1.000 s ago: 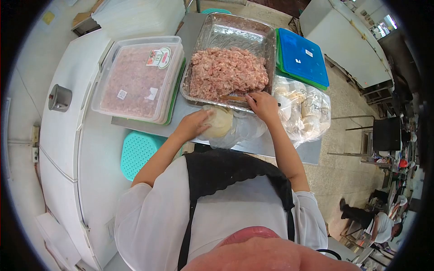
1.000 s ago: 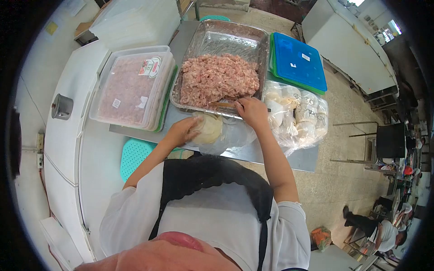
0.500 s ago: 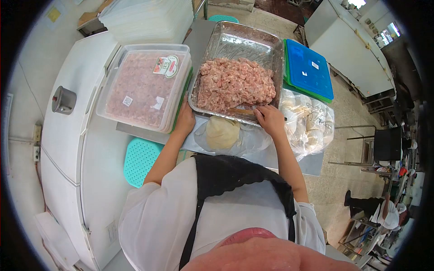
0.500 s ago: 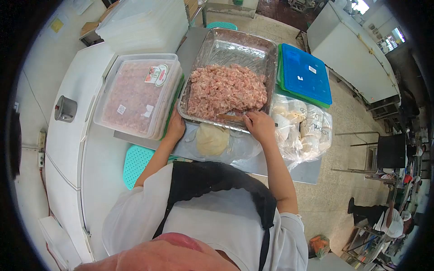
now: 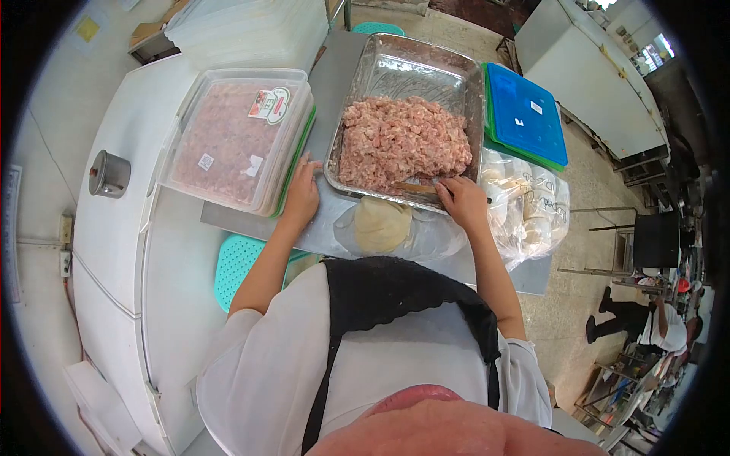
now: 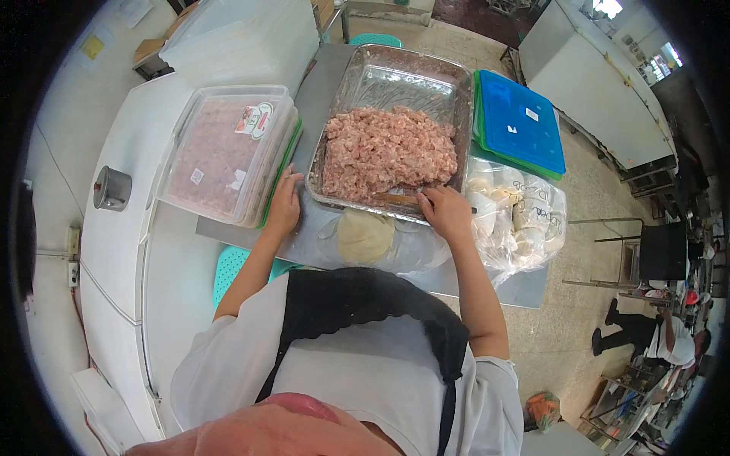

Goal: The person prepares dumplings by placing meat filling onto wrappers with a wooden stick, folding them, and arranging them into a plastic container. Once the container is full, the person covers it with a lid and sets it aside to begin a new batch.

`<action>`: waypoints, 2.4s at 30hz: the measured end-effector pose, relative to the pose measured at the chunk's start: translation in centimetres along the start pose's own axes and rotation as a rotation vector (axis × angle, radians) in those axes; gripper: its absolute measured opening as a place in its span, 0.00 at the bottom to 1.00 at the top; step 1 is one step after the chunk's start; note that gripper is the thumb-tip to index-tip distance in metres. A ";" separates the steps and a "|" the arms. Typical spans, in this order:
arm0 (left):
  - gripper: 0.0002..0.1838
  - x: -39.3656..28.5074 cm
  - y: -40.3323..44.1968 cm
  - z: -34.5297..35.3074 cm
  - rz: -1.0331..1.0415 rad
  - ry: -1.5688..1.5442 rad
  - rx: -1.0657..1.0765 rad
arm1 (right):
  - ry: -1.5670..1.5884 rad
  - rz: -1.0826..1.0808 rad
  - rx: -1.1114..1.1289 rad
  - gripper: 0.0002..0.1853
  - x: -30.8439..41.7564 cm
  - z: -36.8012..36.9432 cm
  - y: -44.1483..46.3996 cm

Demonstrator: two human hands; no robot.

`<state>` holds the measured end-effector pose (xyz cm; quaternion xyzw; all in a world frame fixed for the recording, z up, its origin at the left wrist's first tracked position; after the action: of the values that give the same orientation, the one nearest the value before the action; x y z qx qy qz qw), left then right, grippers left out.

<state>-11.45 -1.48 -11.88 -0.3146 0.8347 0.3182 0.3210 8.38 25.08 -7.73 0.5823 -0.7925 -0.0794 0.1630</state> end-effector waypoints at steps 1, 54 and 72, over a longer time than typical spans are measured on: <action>0.16 -1.9 -0.2 -1.0 0.020 -0.060 -0.023 | 0.004 -0.006 -0.011 0.13 0.0 0.0 0.0; 0.13 -13.5 -4.3 4.6 0.447 -0.001 0.208 | -0.244 -0.177 0.431 0.15 3.5 1.8 -1.3; 0.25 1.5 1.2 4.2 -0.318 -0.086 -0.063 | -0.236 -0.361 0.087 0.20 1.5 0.1 -2.2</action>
<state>-11.88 1.82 -15.06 -0.4386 0.7495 0.3027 0.3928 9.94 22.99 -8.30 0.7078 -0.6917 -0.1406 0.0270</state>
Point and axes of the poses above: each hand's wrist, its own y-axis towards the middle knuckle, its own z-axis out of the palm, x = y × z, the point moved 10 cm from there along y, towards the middle knuckle, and after that the axes turned 9 degrees about -y, right-handed, at the moved point
